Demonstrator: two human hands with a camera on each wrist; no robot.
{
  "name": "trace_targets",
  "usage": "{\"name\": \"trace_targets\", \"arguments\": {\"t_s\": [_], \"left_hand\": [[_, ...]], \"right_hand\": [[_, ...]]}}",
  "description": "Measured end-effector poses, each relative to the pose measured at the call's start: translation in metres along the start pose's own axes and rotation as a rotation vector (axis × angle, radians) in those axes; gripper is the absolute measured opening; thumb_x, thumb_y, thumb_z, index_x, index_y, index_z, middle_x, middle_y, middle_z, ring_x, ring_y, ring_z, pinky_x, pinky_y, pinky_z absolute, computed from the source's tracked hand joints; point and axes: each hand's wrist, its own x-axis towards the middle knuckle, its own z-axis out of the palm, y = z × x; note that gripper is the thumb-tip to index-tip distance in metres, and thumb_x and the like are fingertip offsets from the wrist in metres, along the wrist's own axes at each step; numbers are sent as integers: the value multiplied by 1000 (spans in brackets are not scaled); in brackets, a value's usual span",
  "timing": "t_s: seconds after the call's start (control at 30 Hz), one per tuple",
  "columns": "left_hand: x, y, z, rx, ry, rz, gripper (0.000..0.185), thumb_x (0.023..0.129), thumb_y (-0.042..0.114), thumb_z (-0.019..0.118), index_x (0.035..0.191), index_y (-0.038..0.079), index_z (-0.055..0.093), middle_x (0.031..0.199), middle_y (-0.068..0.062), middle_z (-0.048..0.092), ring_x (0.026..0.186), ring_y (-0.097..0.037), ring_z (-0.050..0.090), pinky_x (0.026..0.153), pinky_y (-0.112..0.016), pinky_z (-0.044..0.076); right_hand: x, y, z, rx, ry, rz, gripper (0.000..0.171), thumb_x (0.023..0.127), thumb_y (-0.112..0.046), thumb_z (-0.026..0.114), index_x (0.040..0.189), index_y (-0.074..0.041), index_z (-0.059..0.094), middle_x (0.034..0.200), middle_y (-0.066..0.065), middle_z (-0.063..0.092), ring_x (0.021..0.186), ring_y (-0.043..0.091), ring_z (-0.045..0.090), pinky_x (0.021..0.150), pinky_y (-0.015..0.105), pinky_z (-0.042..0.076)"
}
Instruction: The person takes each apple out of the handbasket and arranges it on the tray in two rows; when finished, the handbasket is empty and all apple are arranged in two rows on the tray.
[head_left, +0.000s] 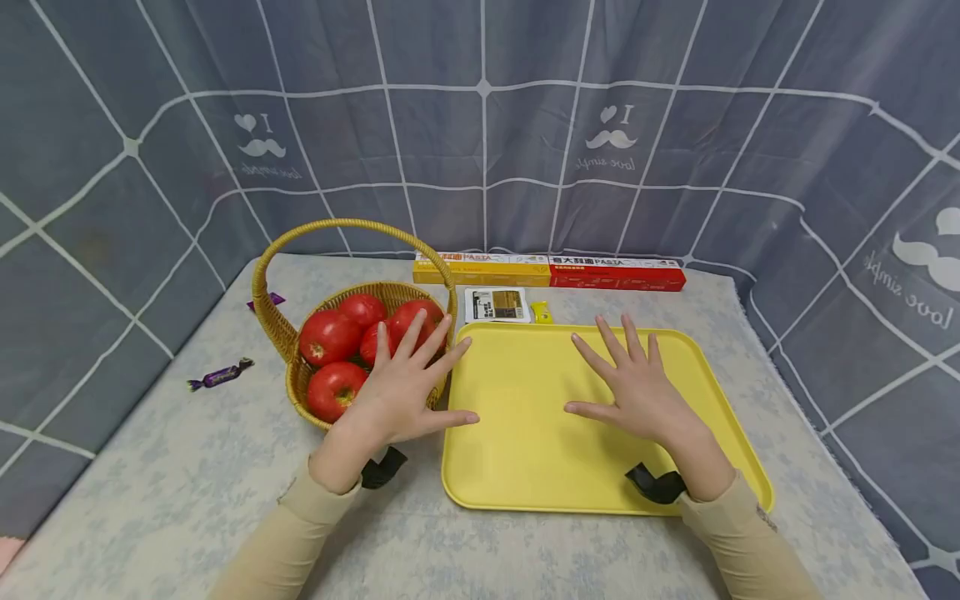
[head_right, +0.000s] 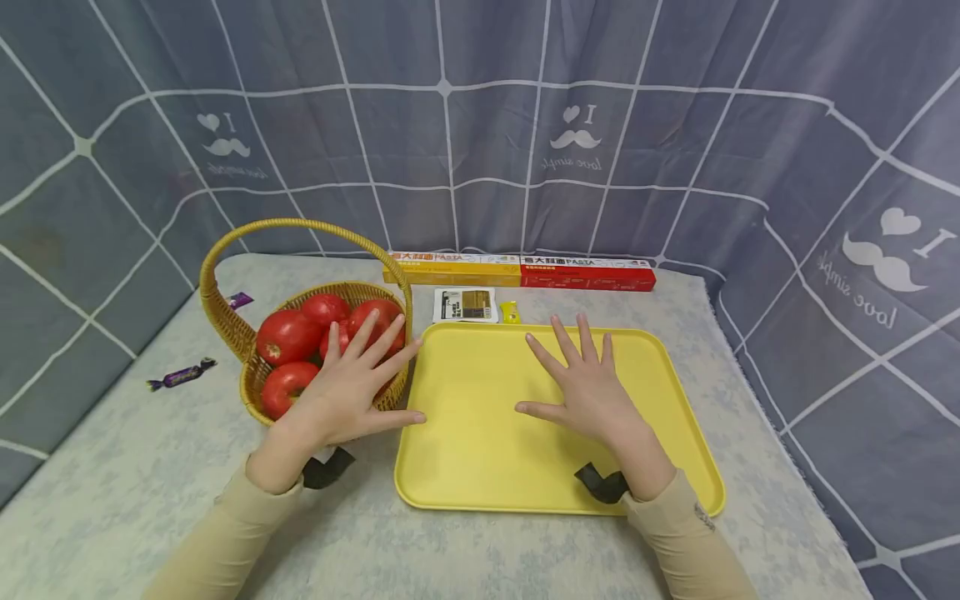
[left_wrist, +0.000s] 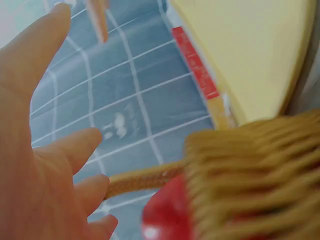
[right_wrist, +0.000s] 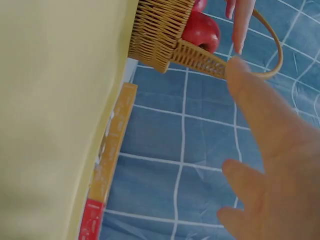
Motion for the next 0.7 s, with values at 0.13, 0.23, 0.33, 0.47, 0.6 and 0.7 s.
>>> {"name": "trace_targets", "arguments": {"t_s": [0.13,0.23,0.33,0.47,0.6,0.7], "left_hand": [[-14,-8,-17,0,42,-16,95,74,82,42,149,27,27,157,-5,6,142,-32,-7,105,-66,-9],[-29,-17,-31,-18,93,-22,95,75,80,45,150,25,25,157,-7,10,142,-31,-6,107,-64,-7],[-45,-27,-42,-57,166,-30,92,76,72,55,149,22,28,156,-9,15,143,-31,0,109,-61,-2],[-64,-44,-48,-133,305,-40,87,76,56,69,146,16,36,152,-12,26,141,-31,13,112,-56,10],[-81,-65,-43,-218,510,-50,77,78,50,71,139,8,47,147,-13,36,136,-32,29,109,-51,26],[-90,-79,-31,-300,684,-86,72,80,53,68,132,5,55,144,-12,40,131,-33,38,107,-46,32]], "right_hand": [[-2,0,-3,133,-72,-20,94,77,-73,52,151,-28,17,157,9,-2,141,36,-4,109,62,9],[-3,-1,-6,253,-123,-50,91,78,-72,53,151,-34,13,157,1,-4,142,31,3,109,57,20],[-1,-6,-10,365,-140,-103,89,79,-67,57,151,-35,14,157,-3,0,141,26,13,106,54,29],[11,-19,-18,470,-97,-200,83,82,-57,63,150,-31,22,156,-3,12,139,24,24,104,52,33],[32,-36,-27,624,7,-300,75,84,-39,70,147,-25,33,152,-3,26,133,21,34,102,46,38],[52,-50,-29,799,96,-392,69,83,-20,74,143,-16,41,146,-1,38,126,21,43,99,40,43]]}}
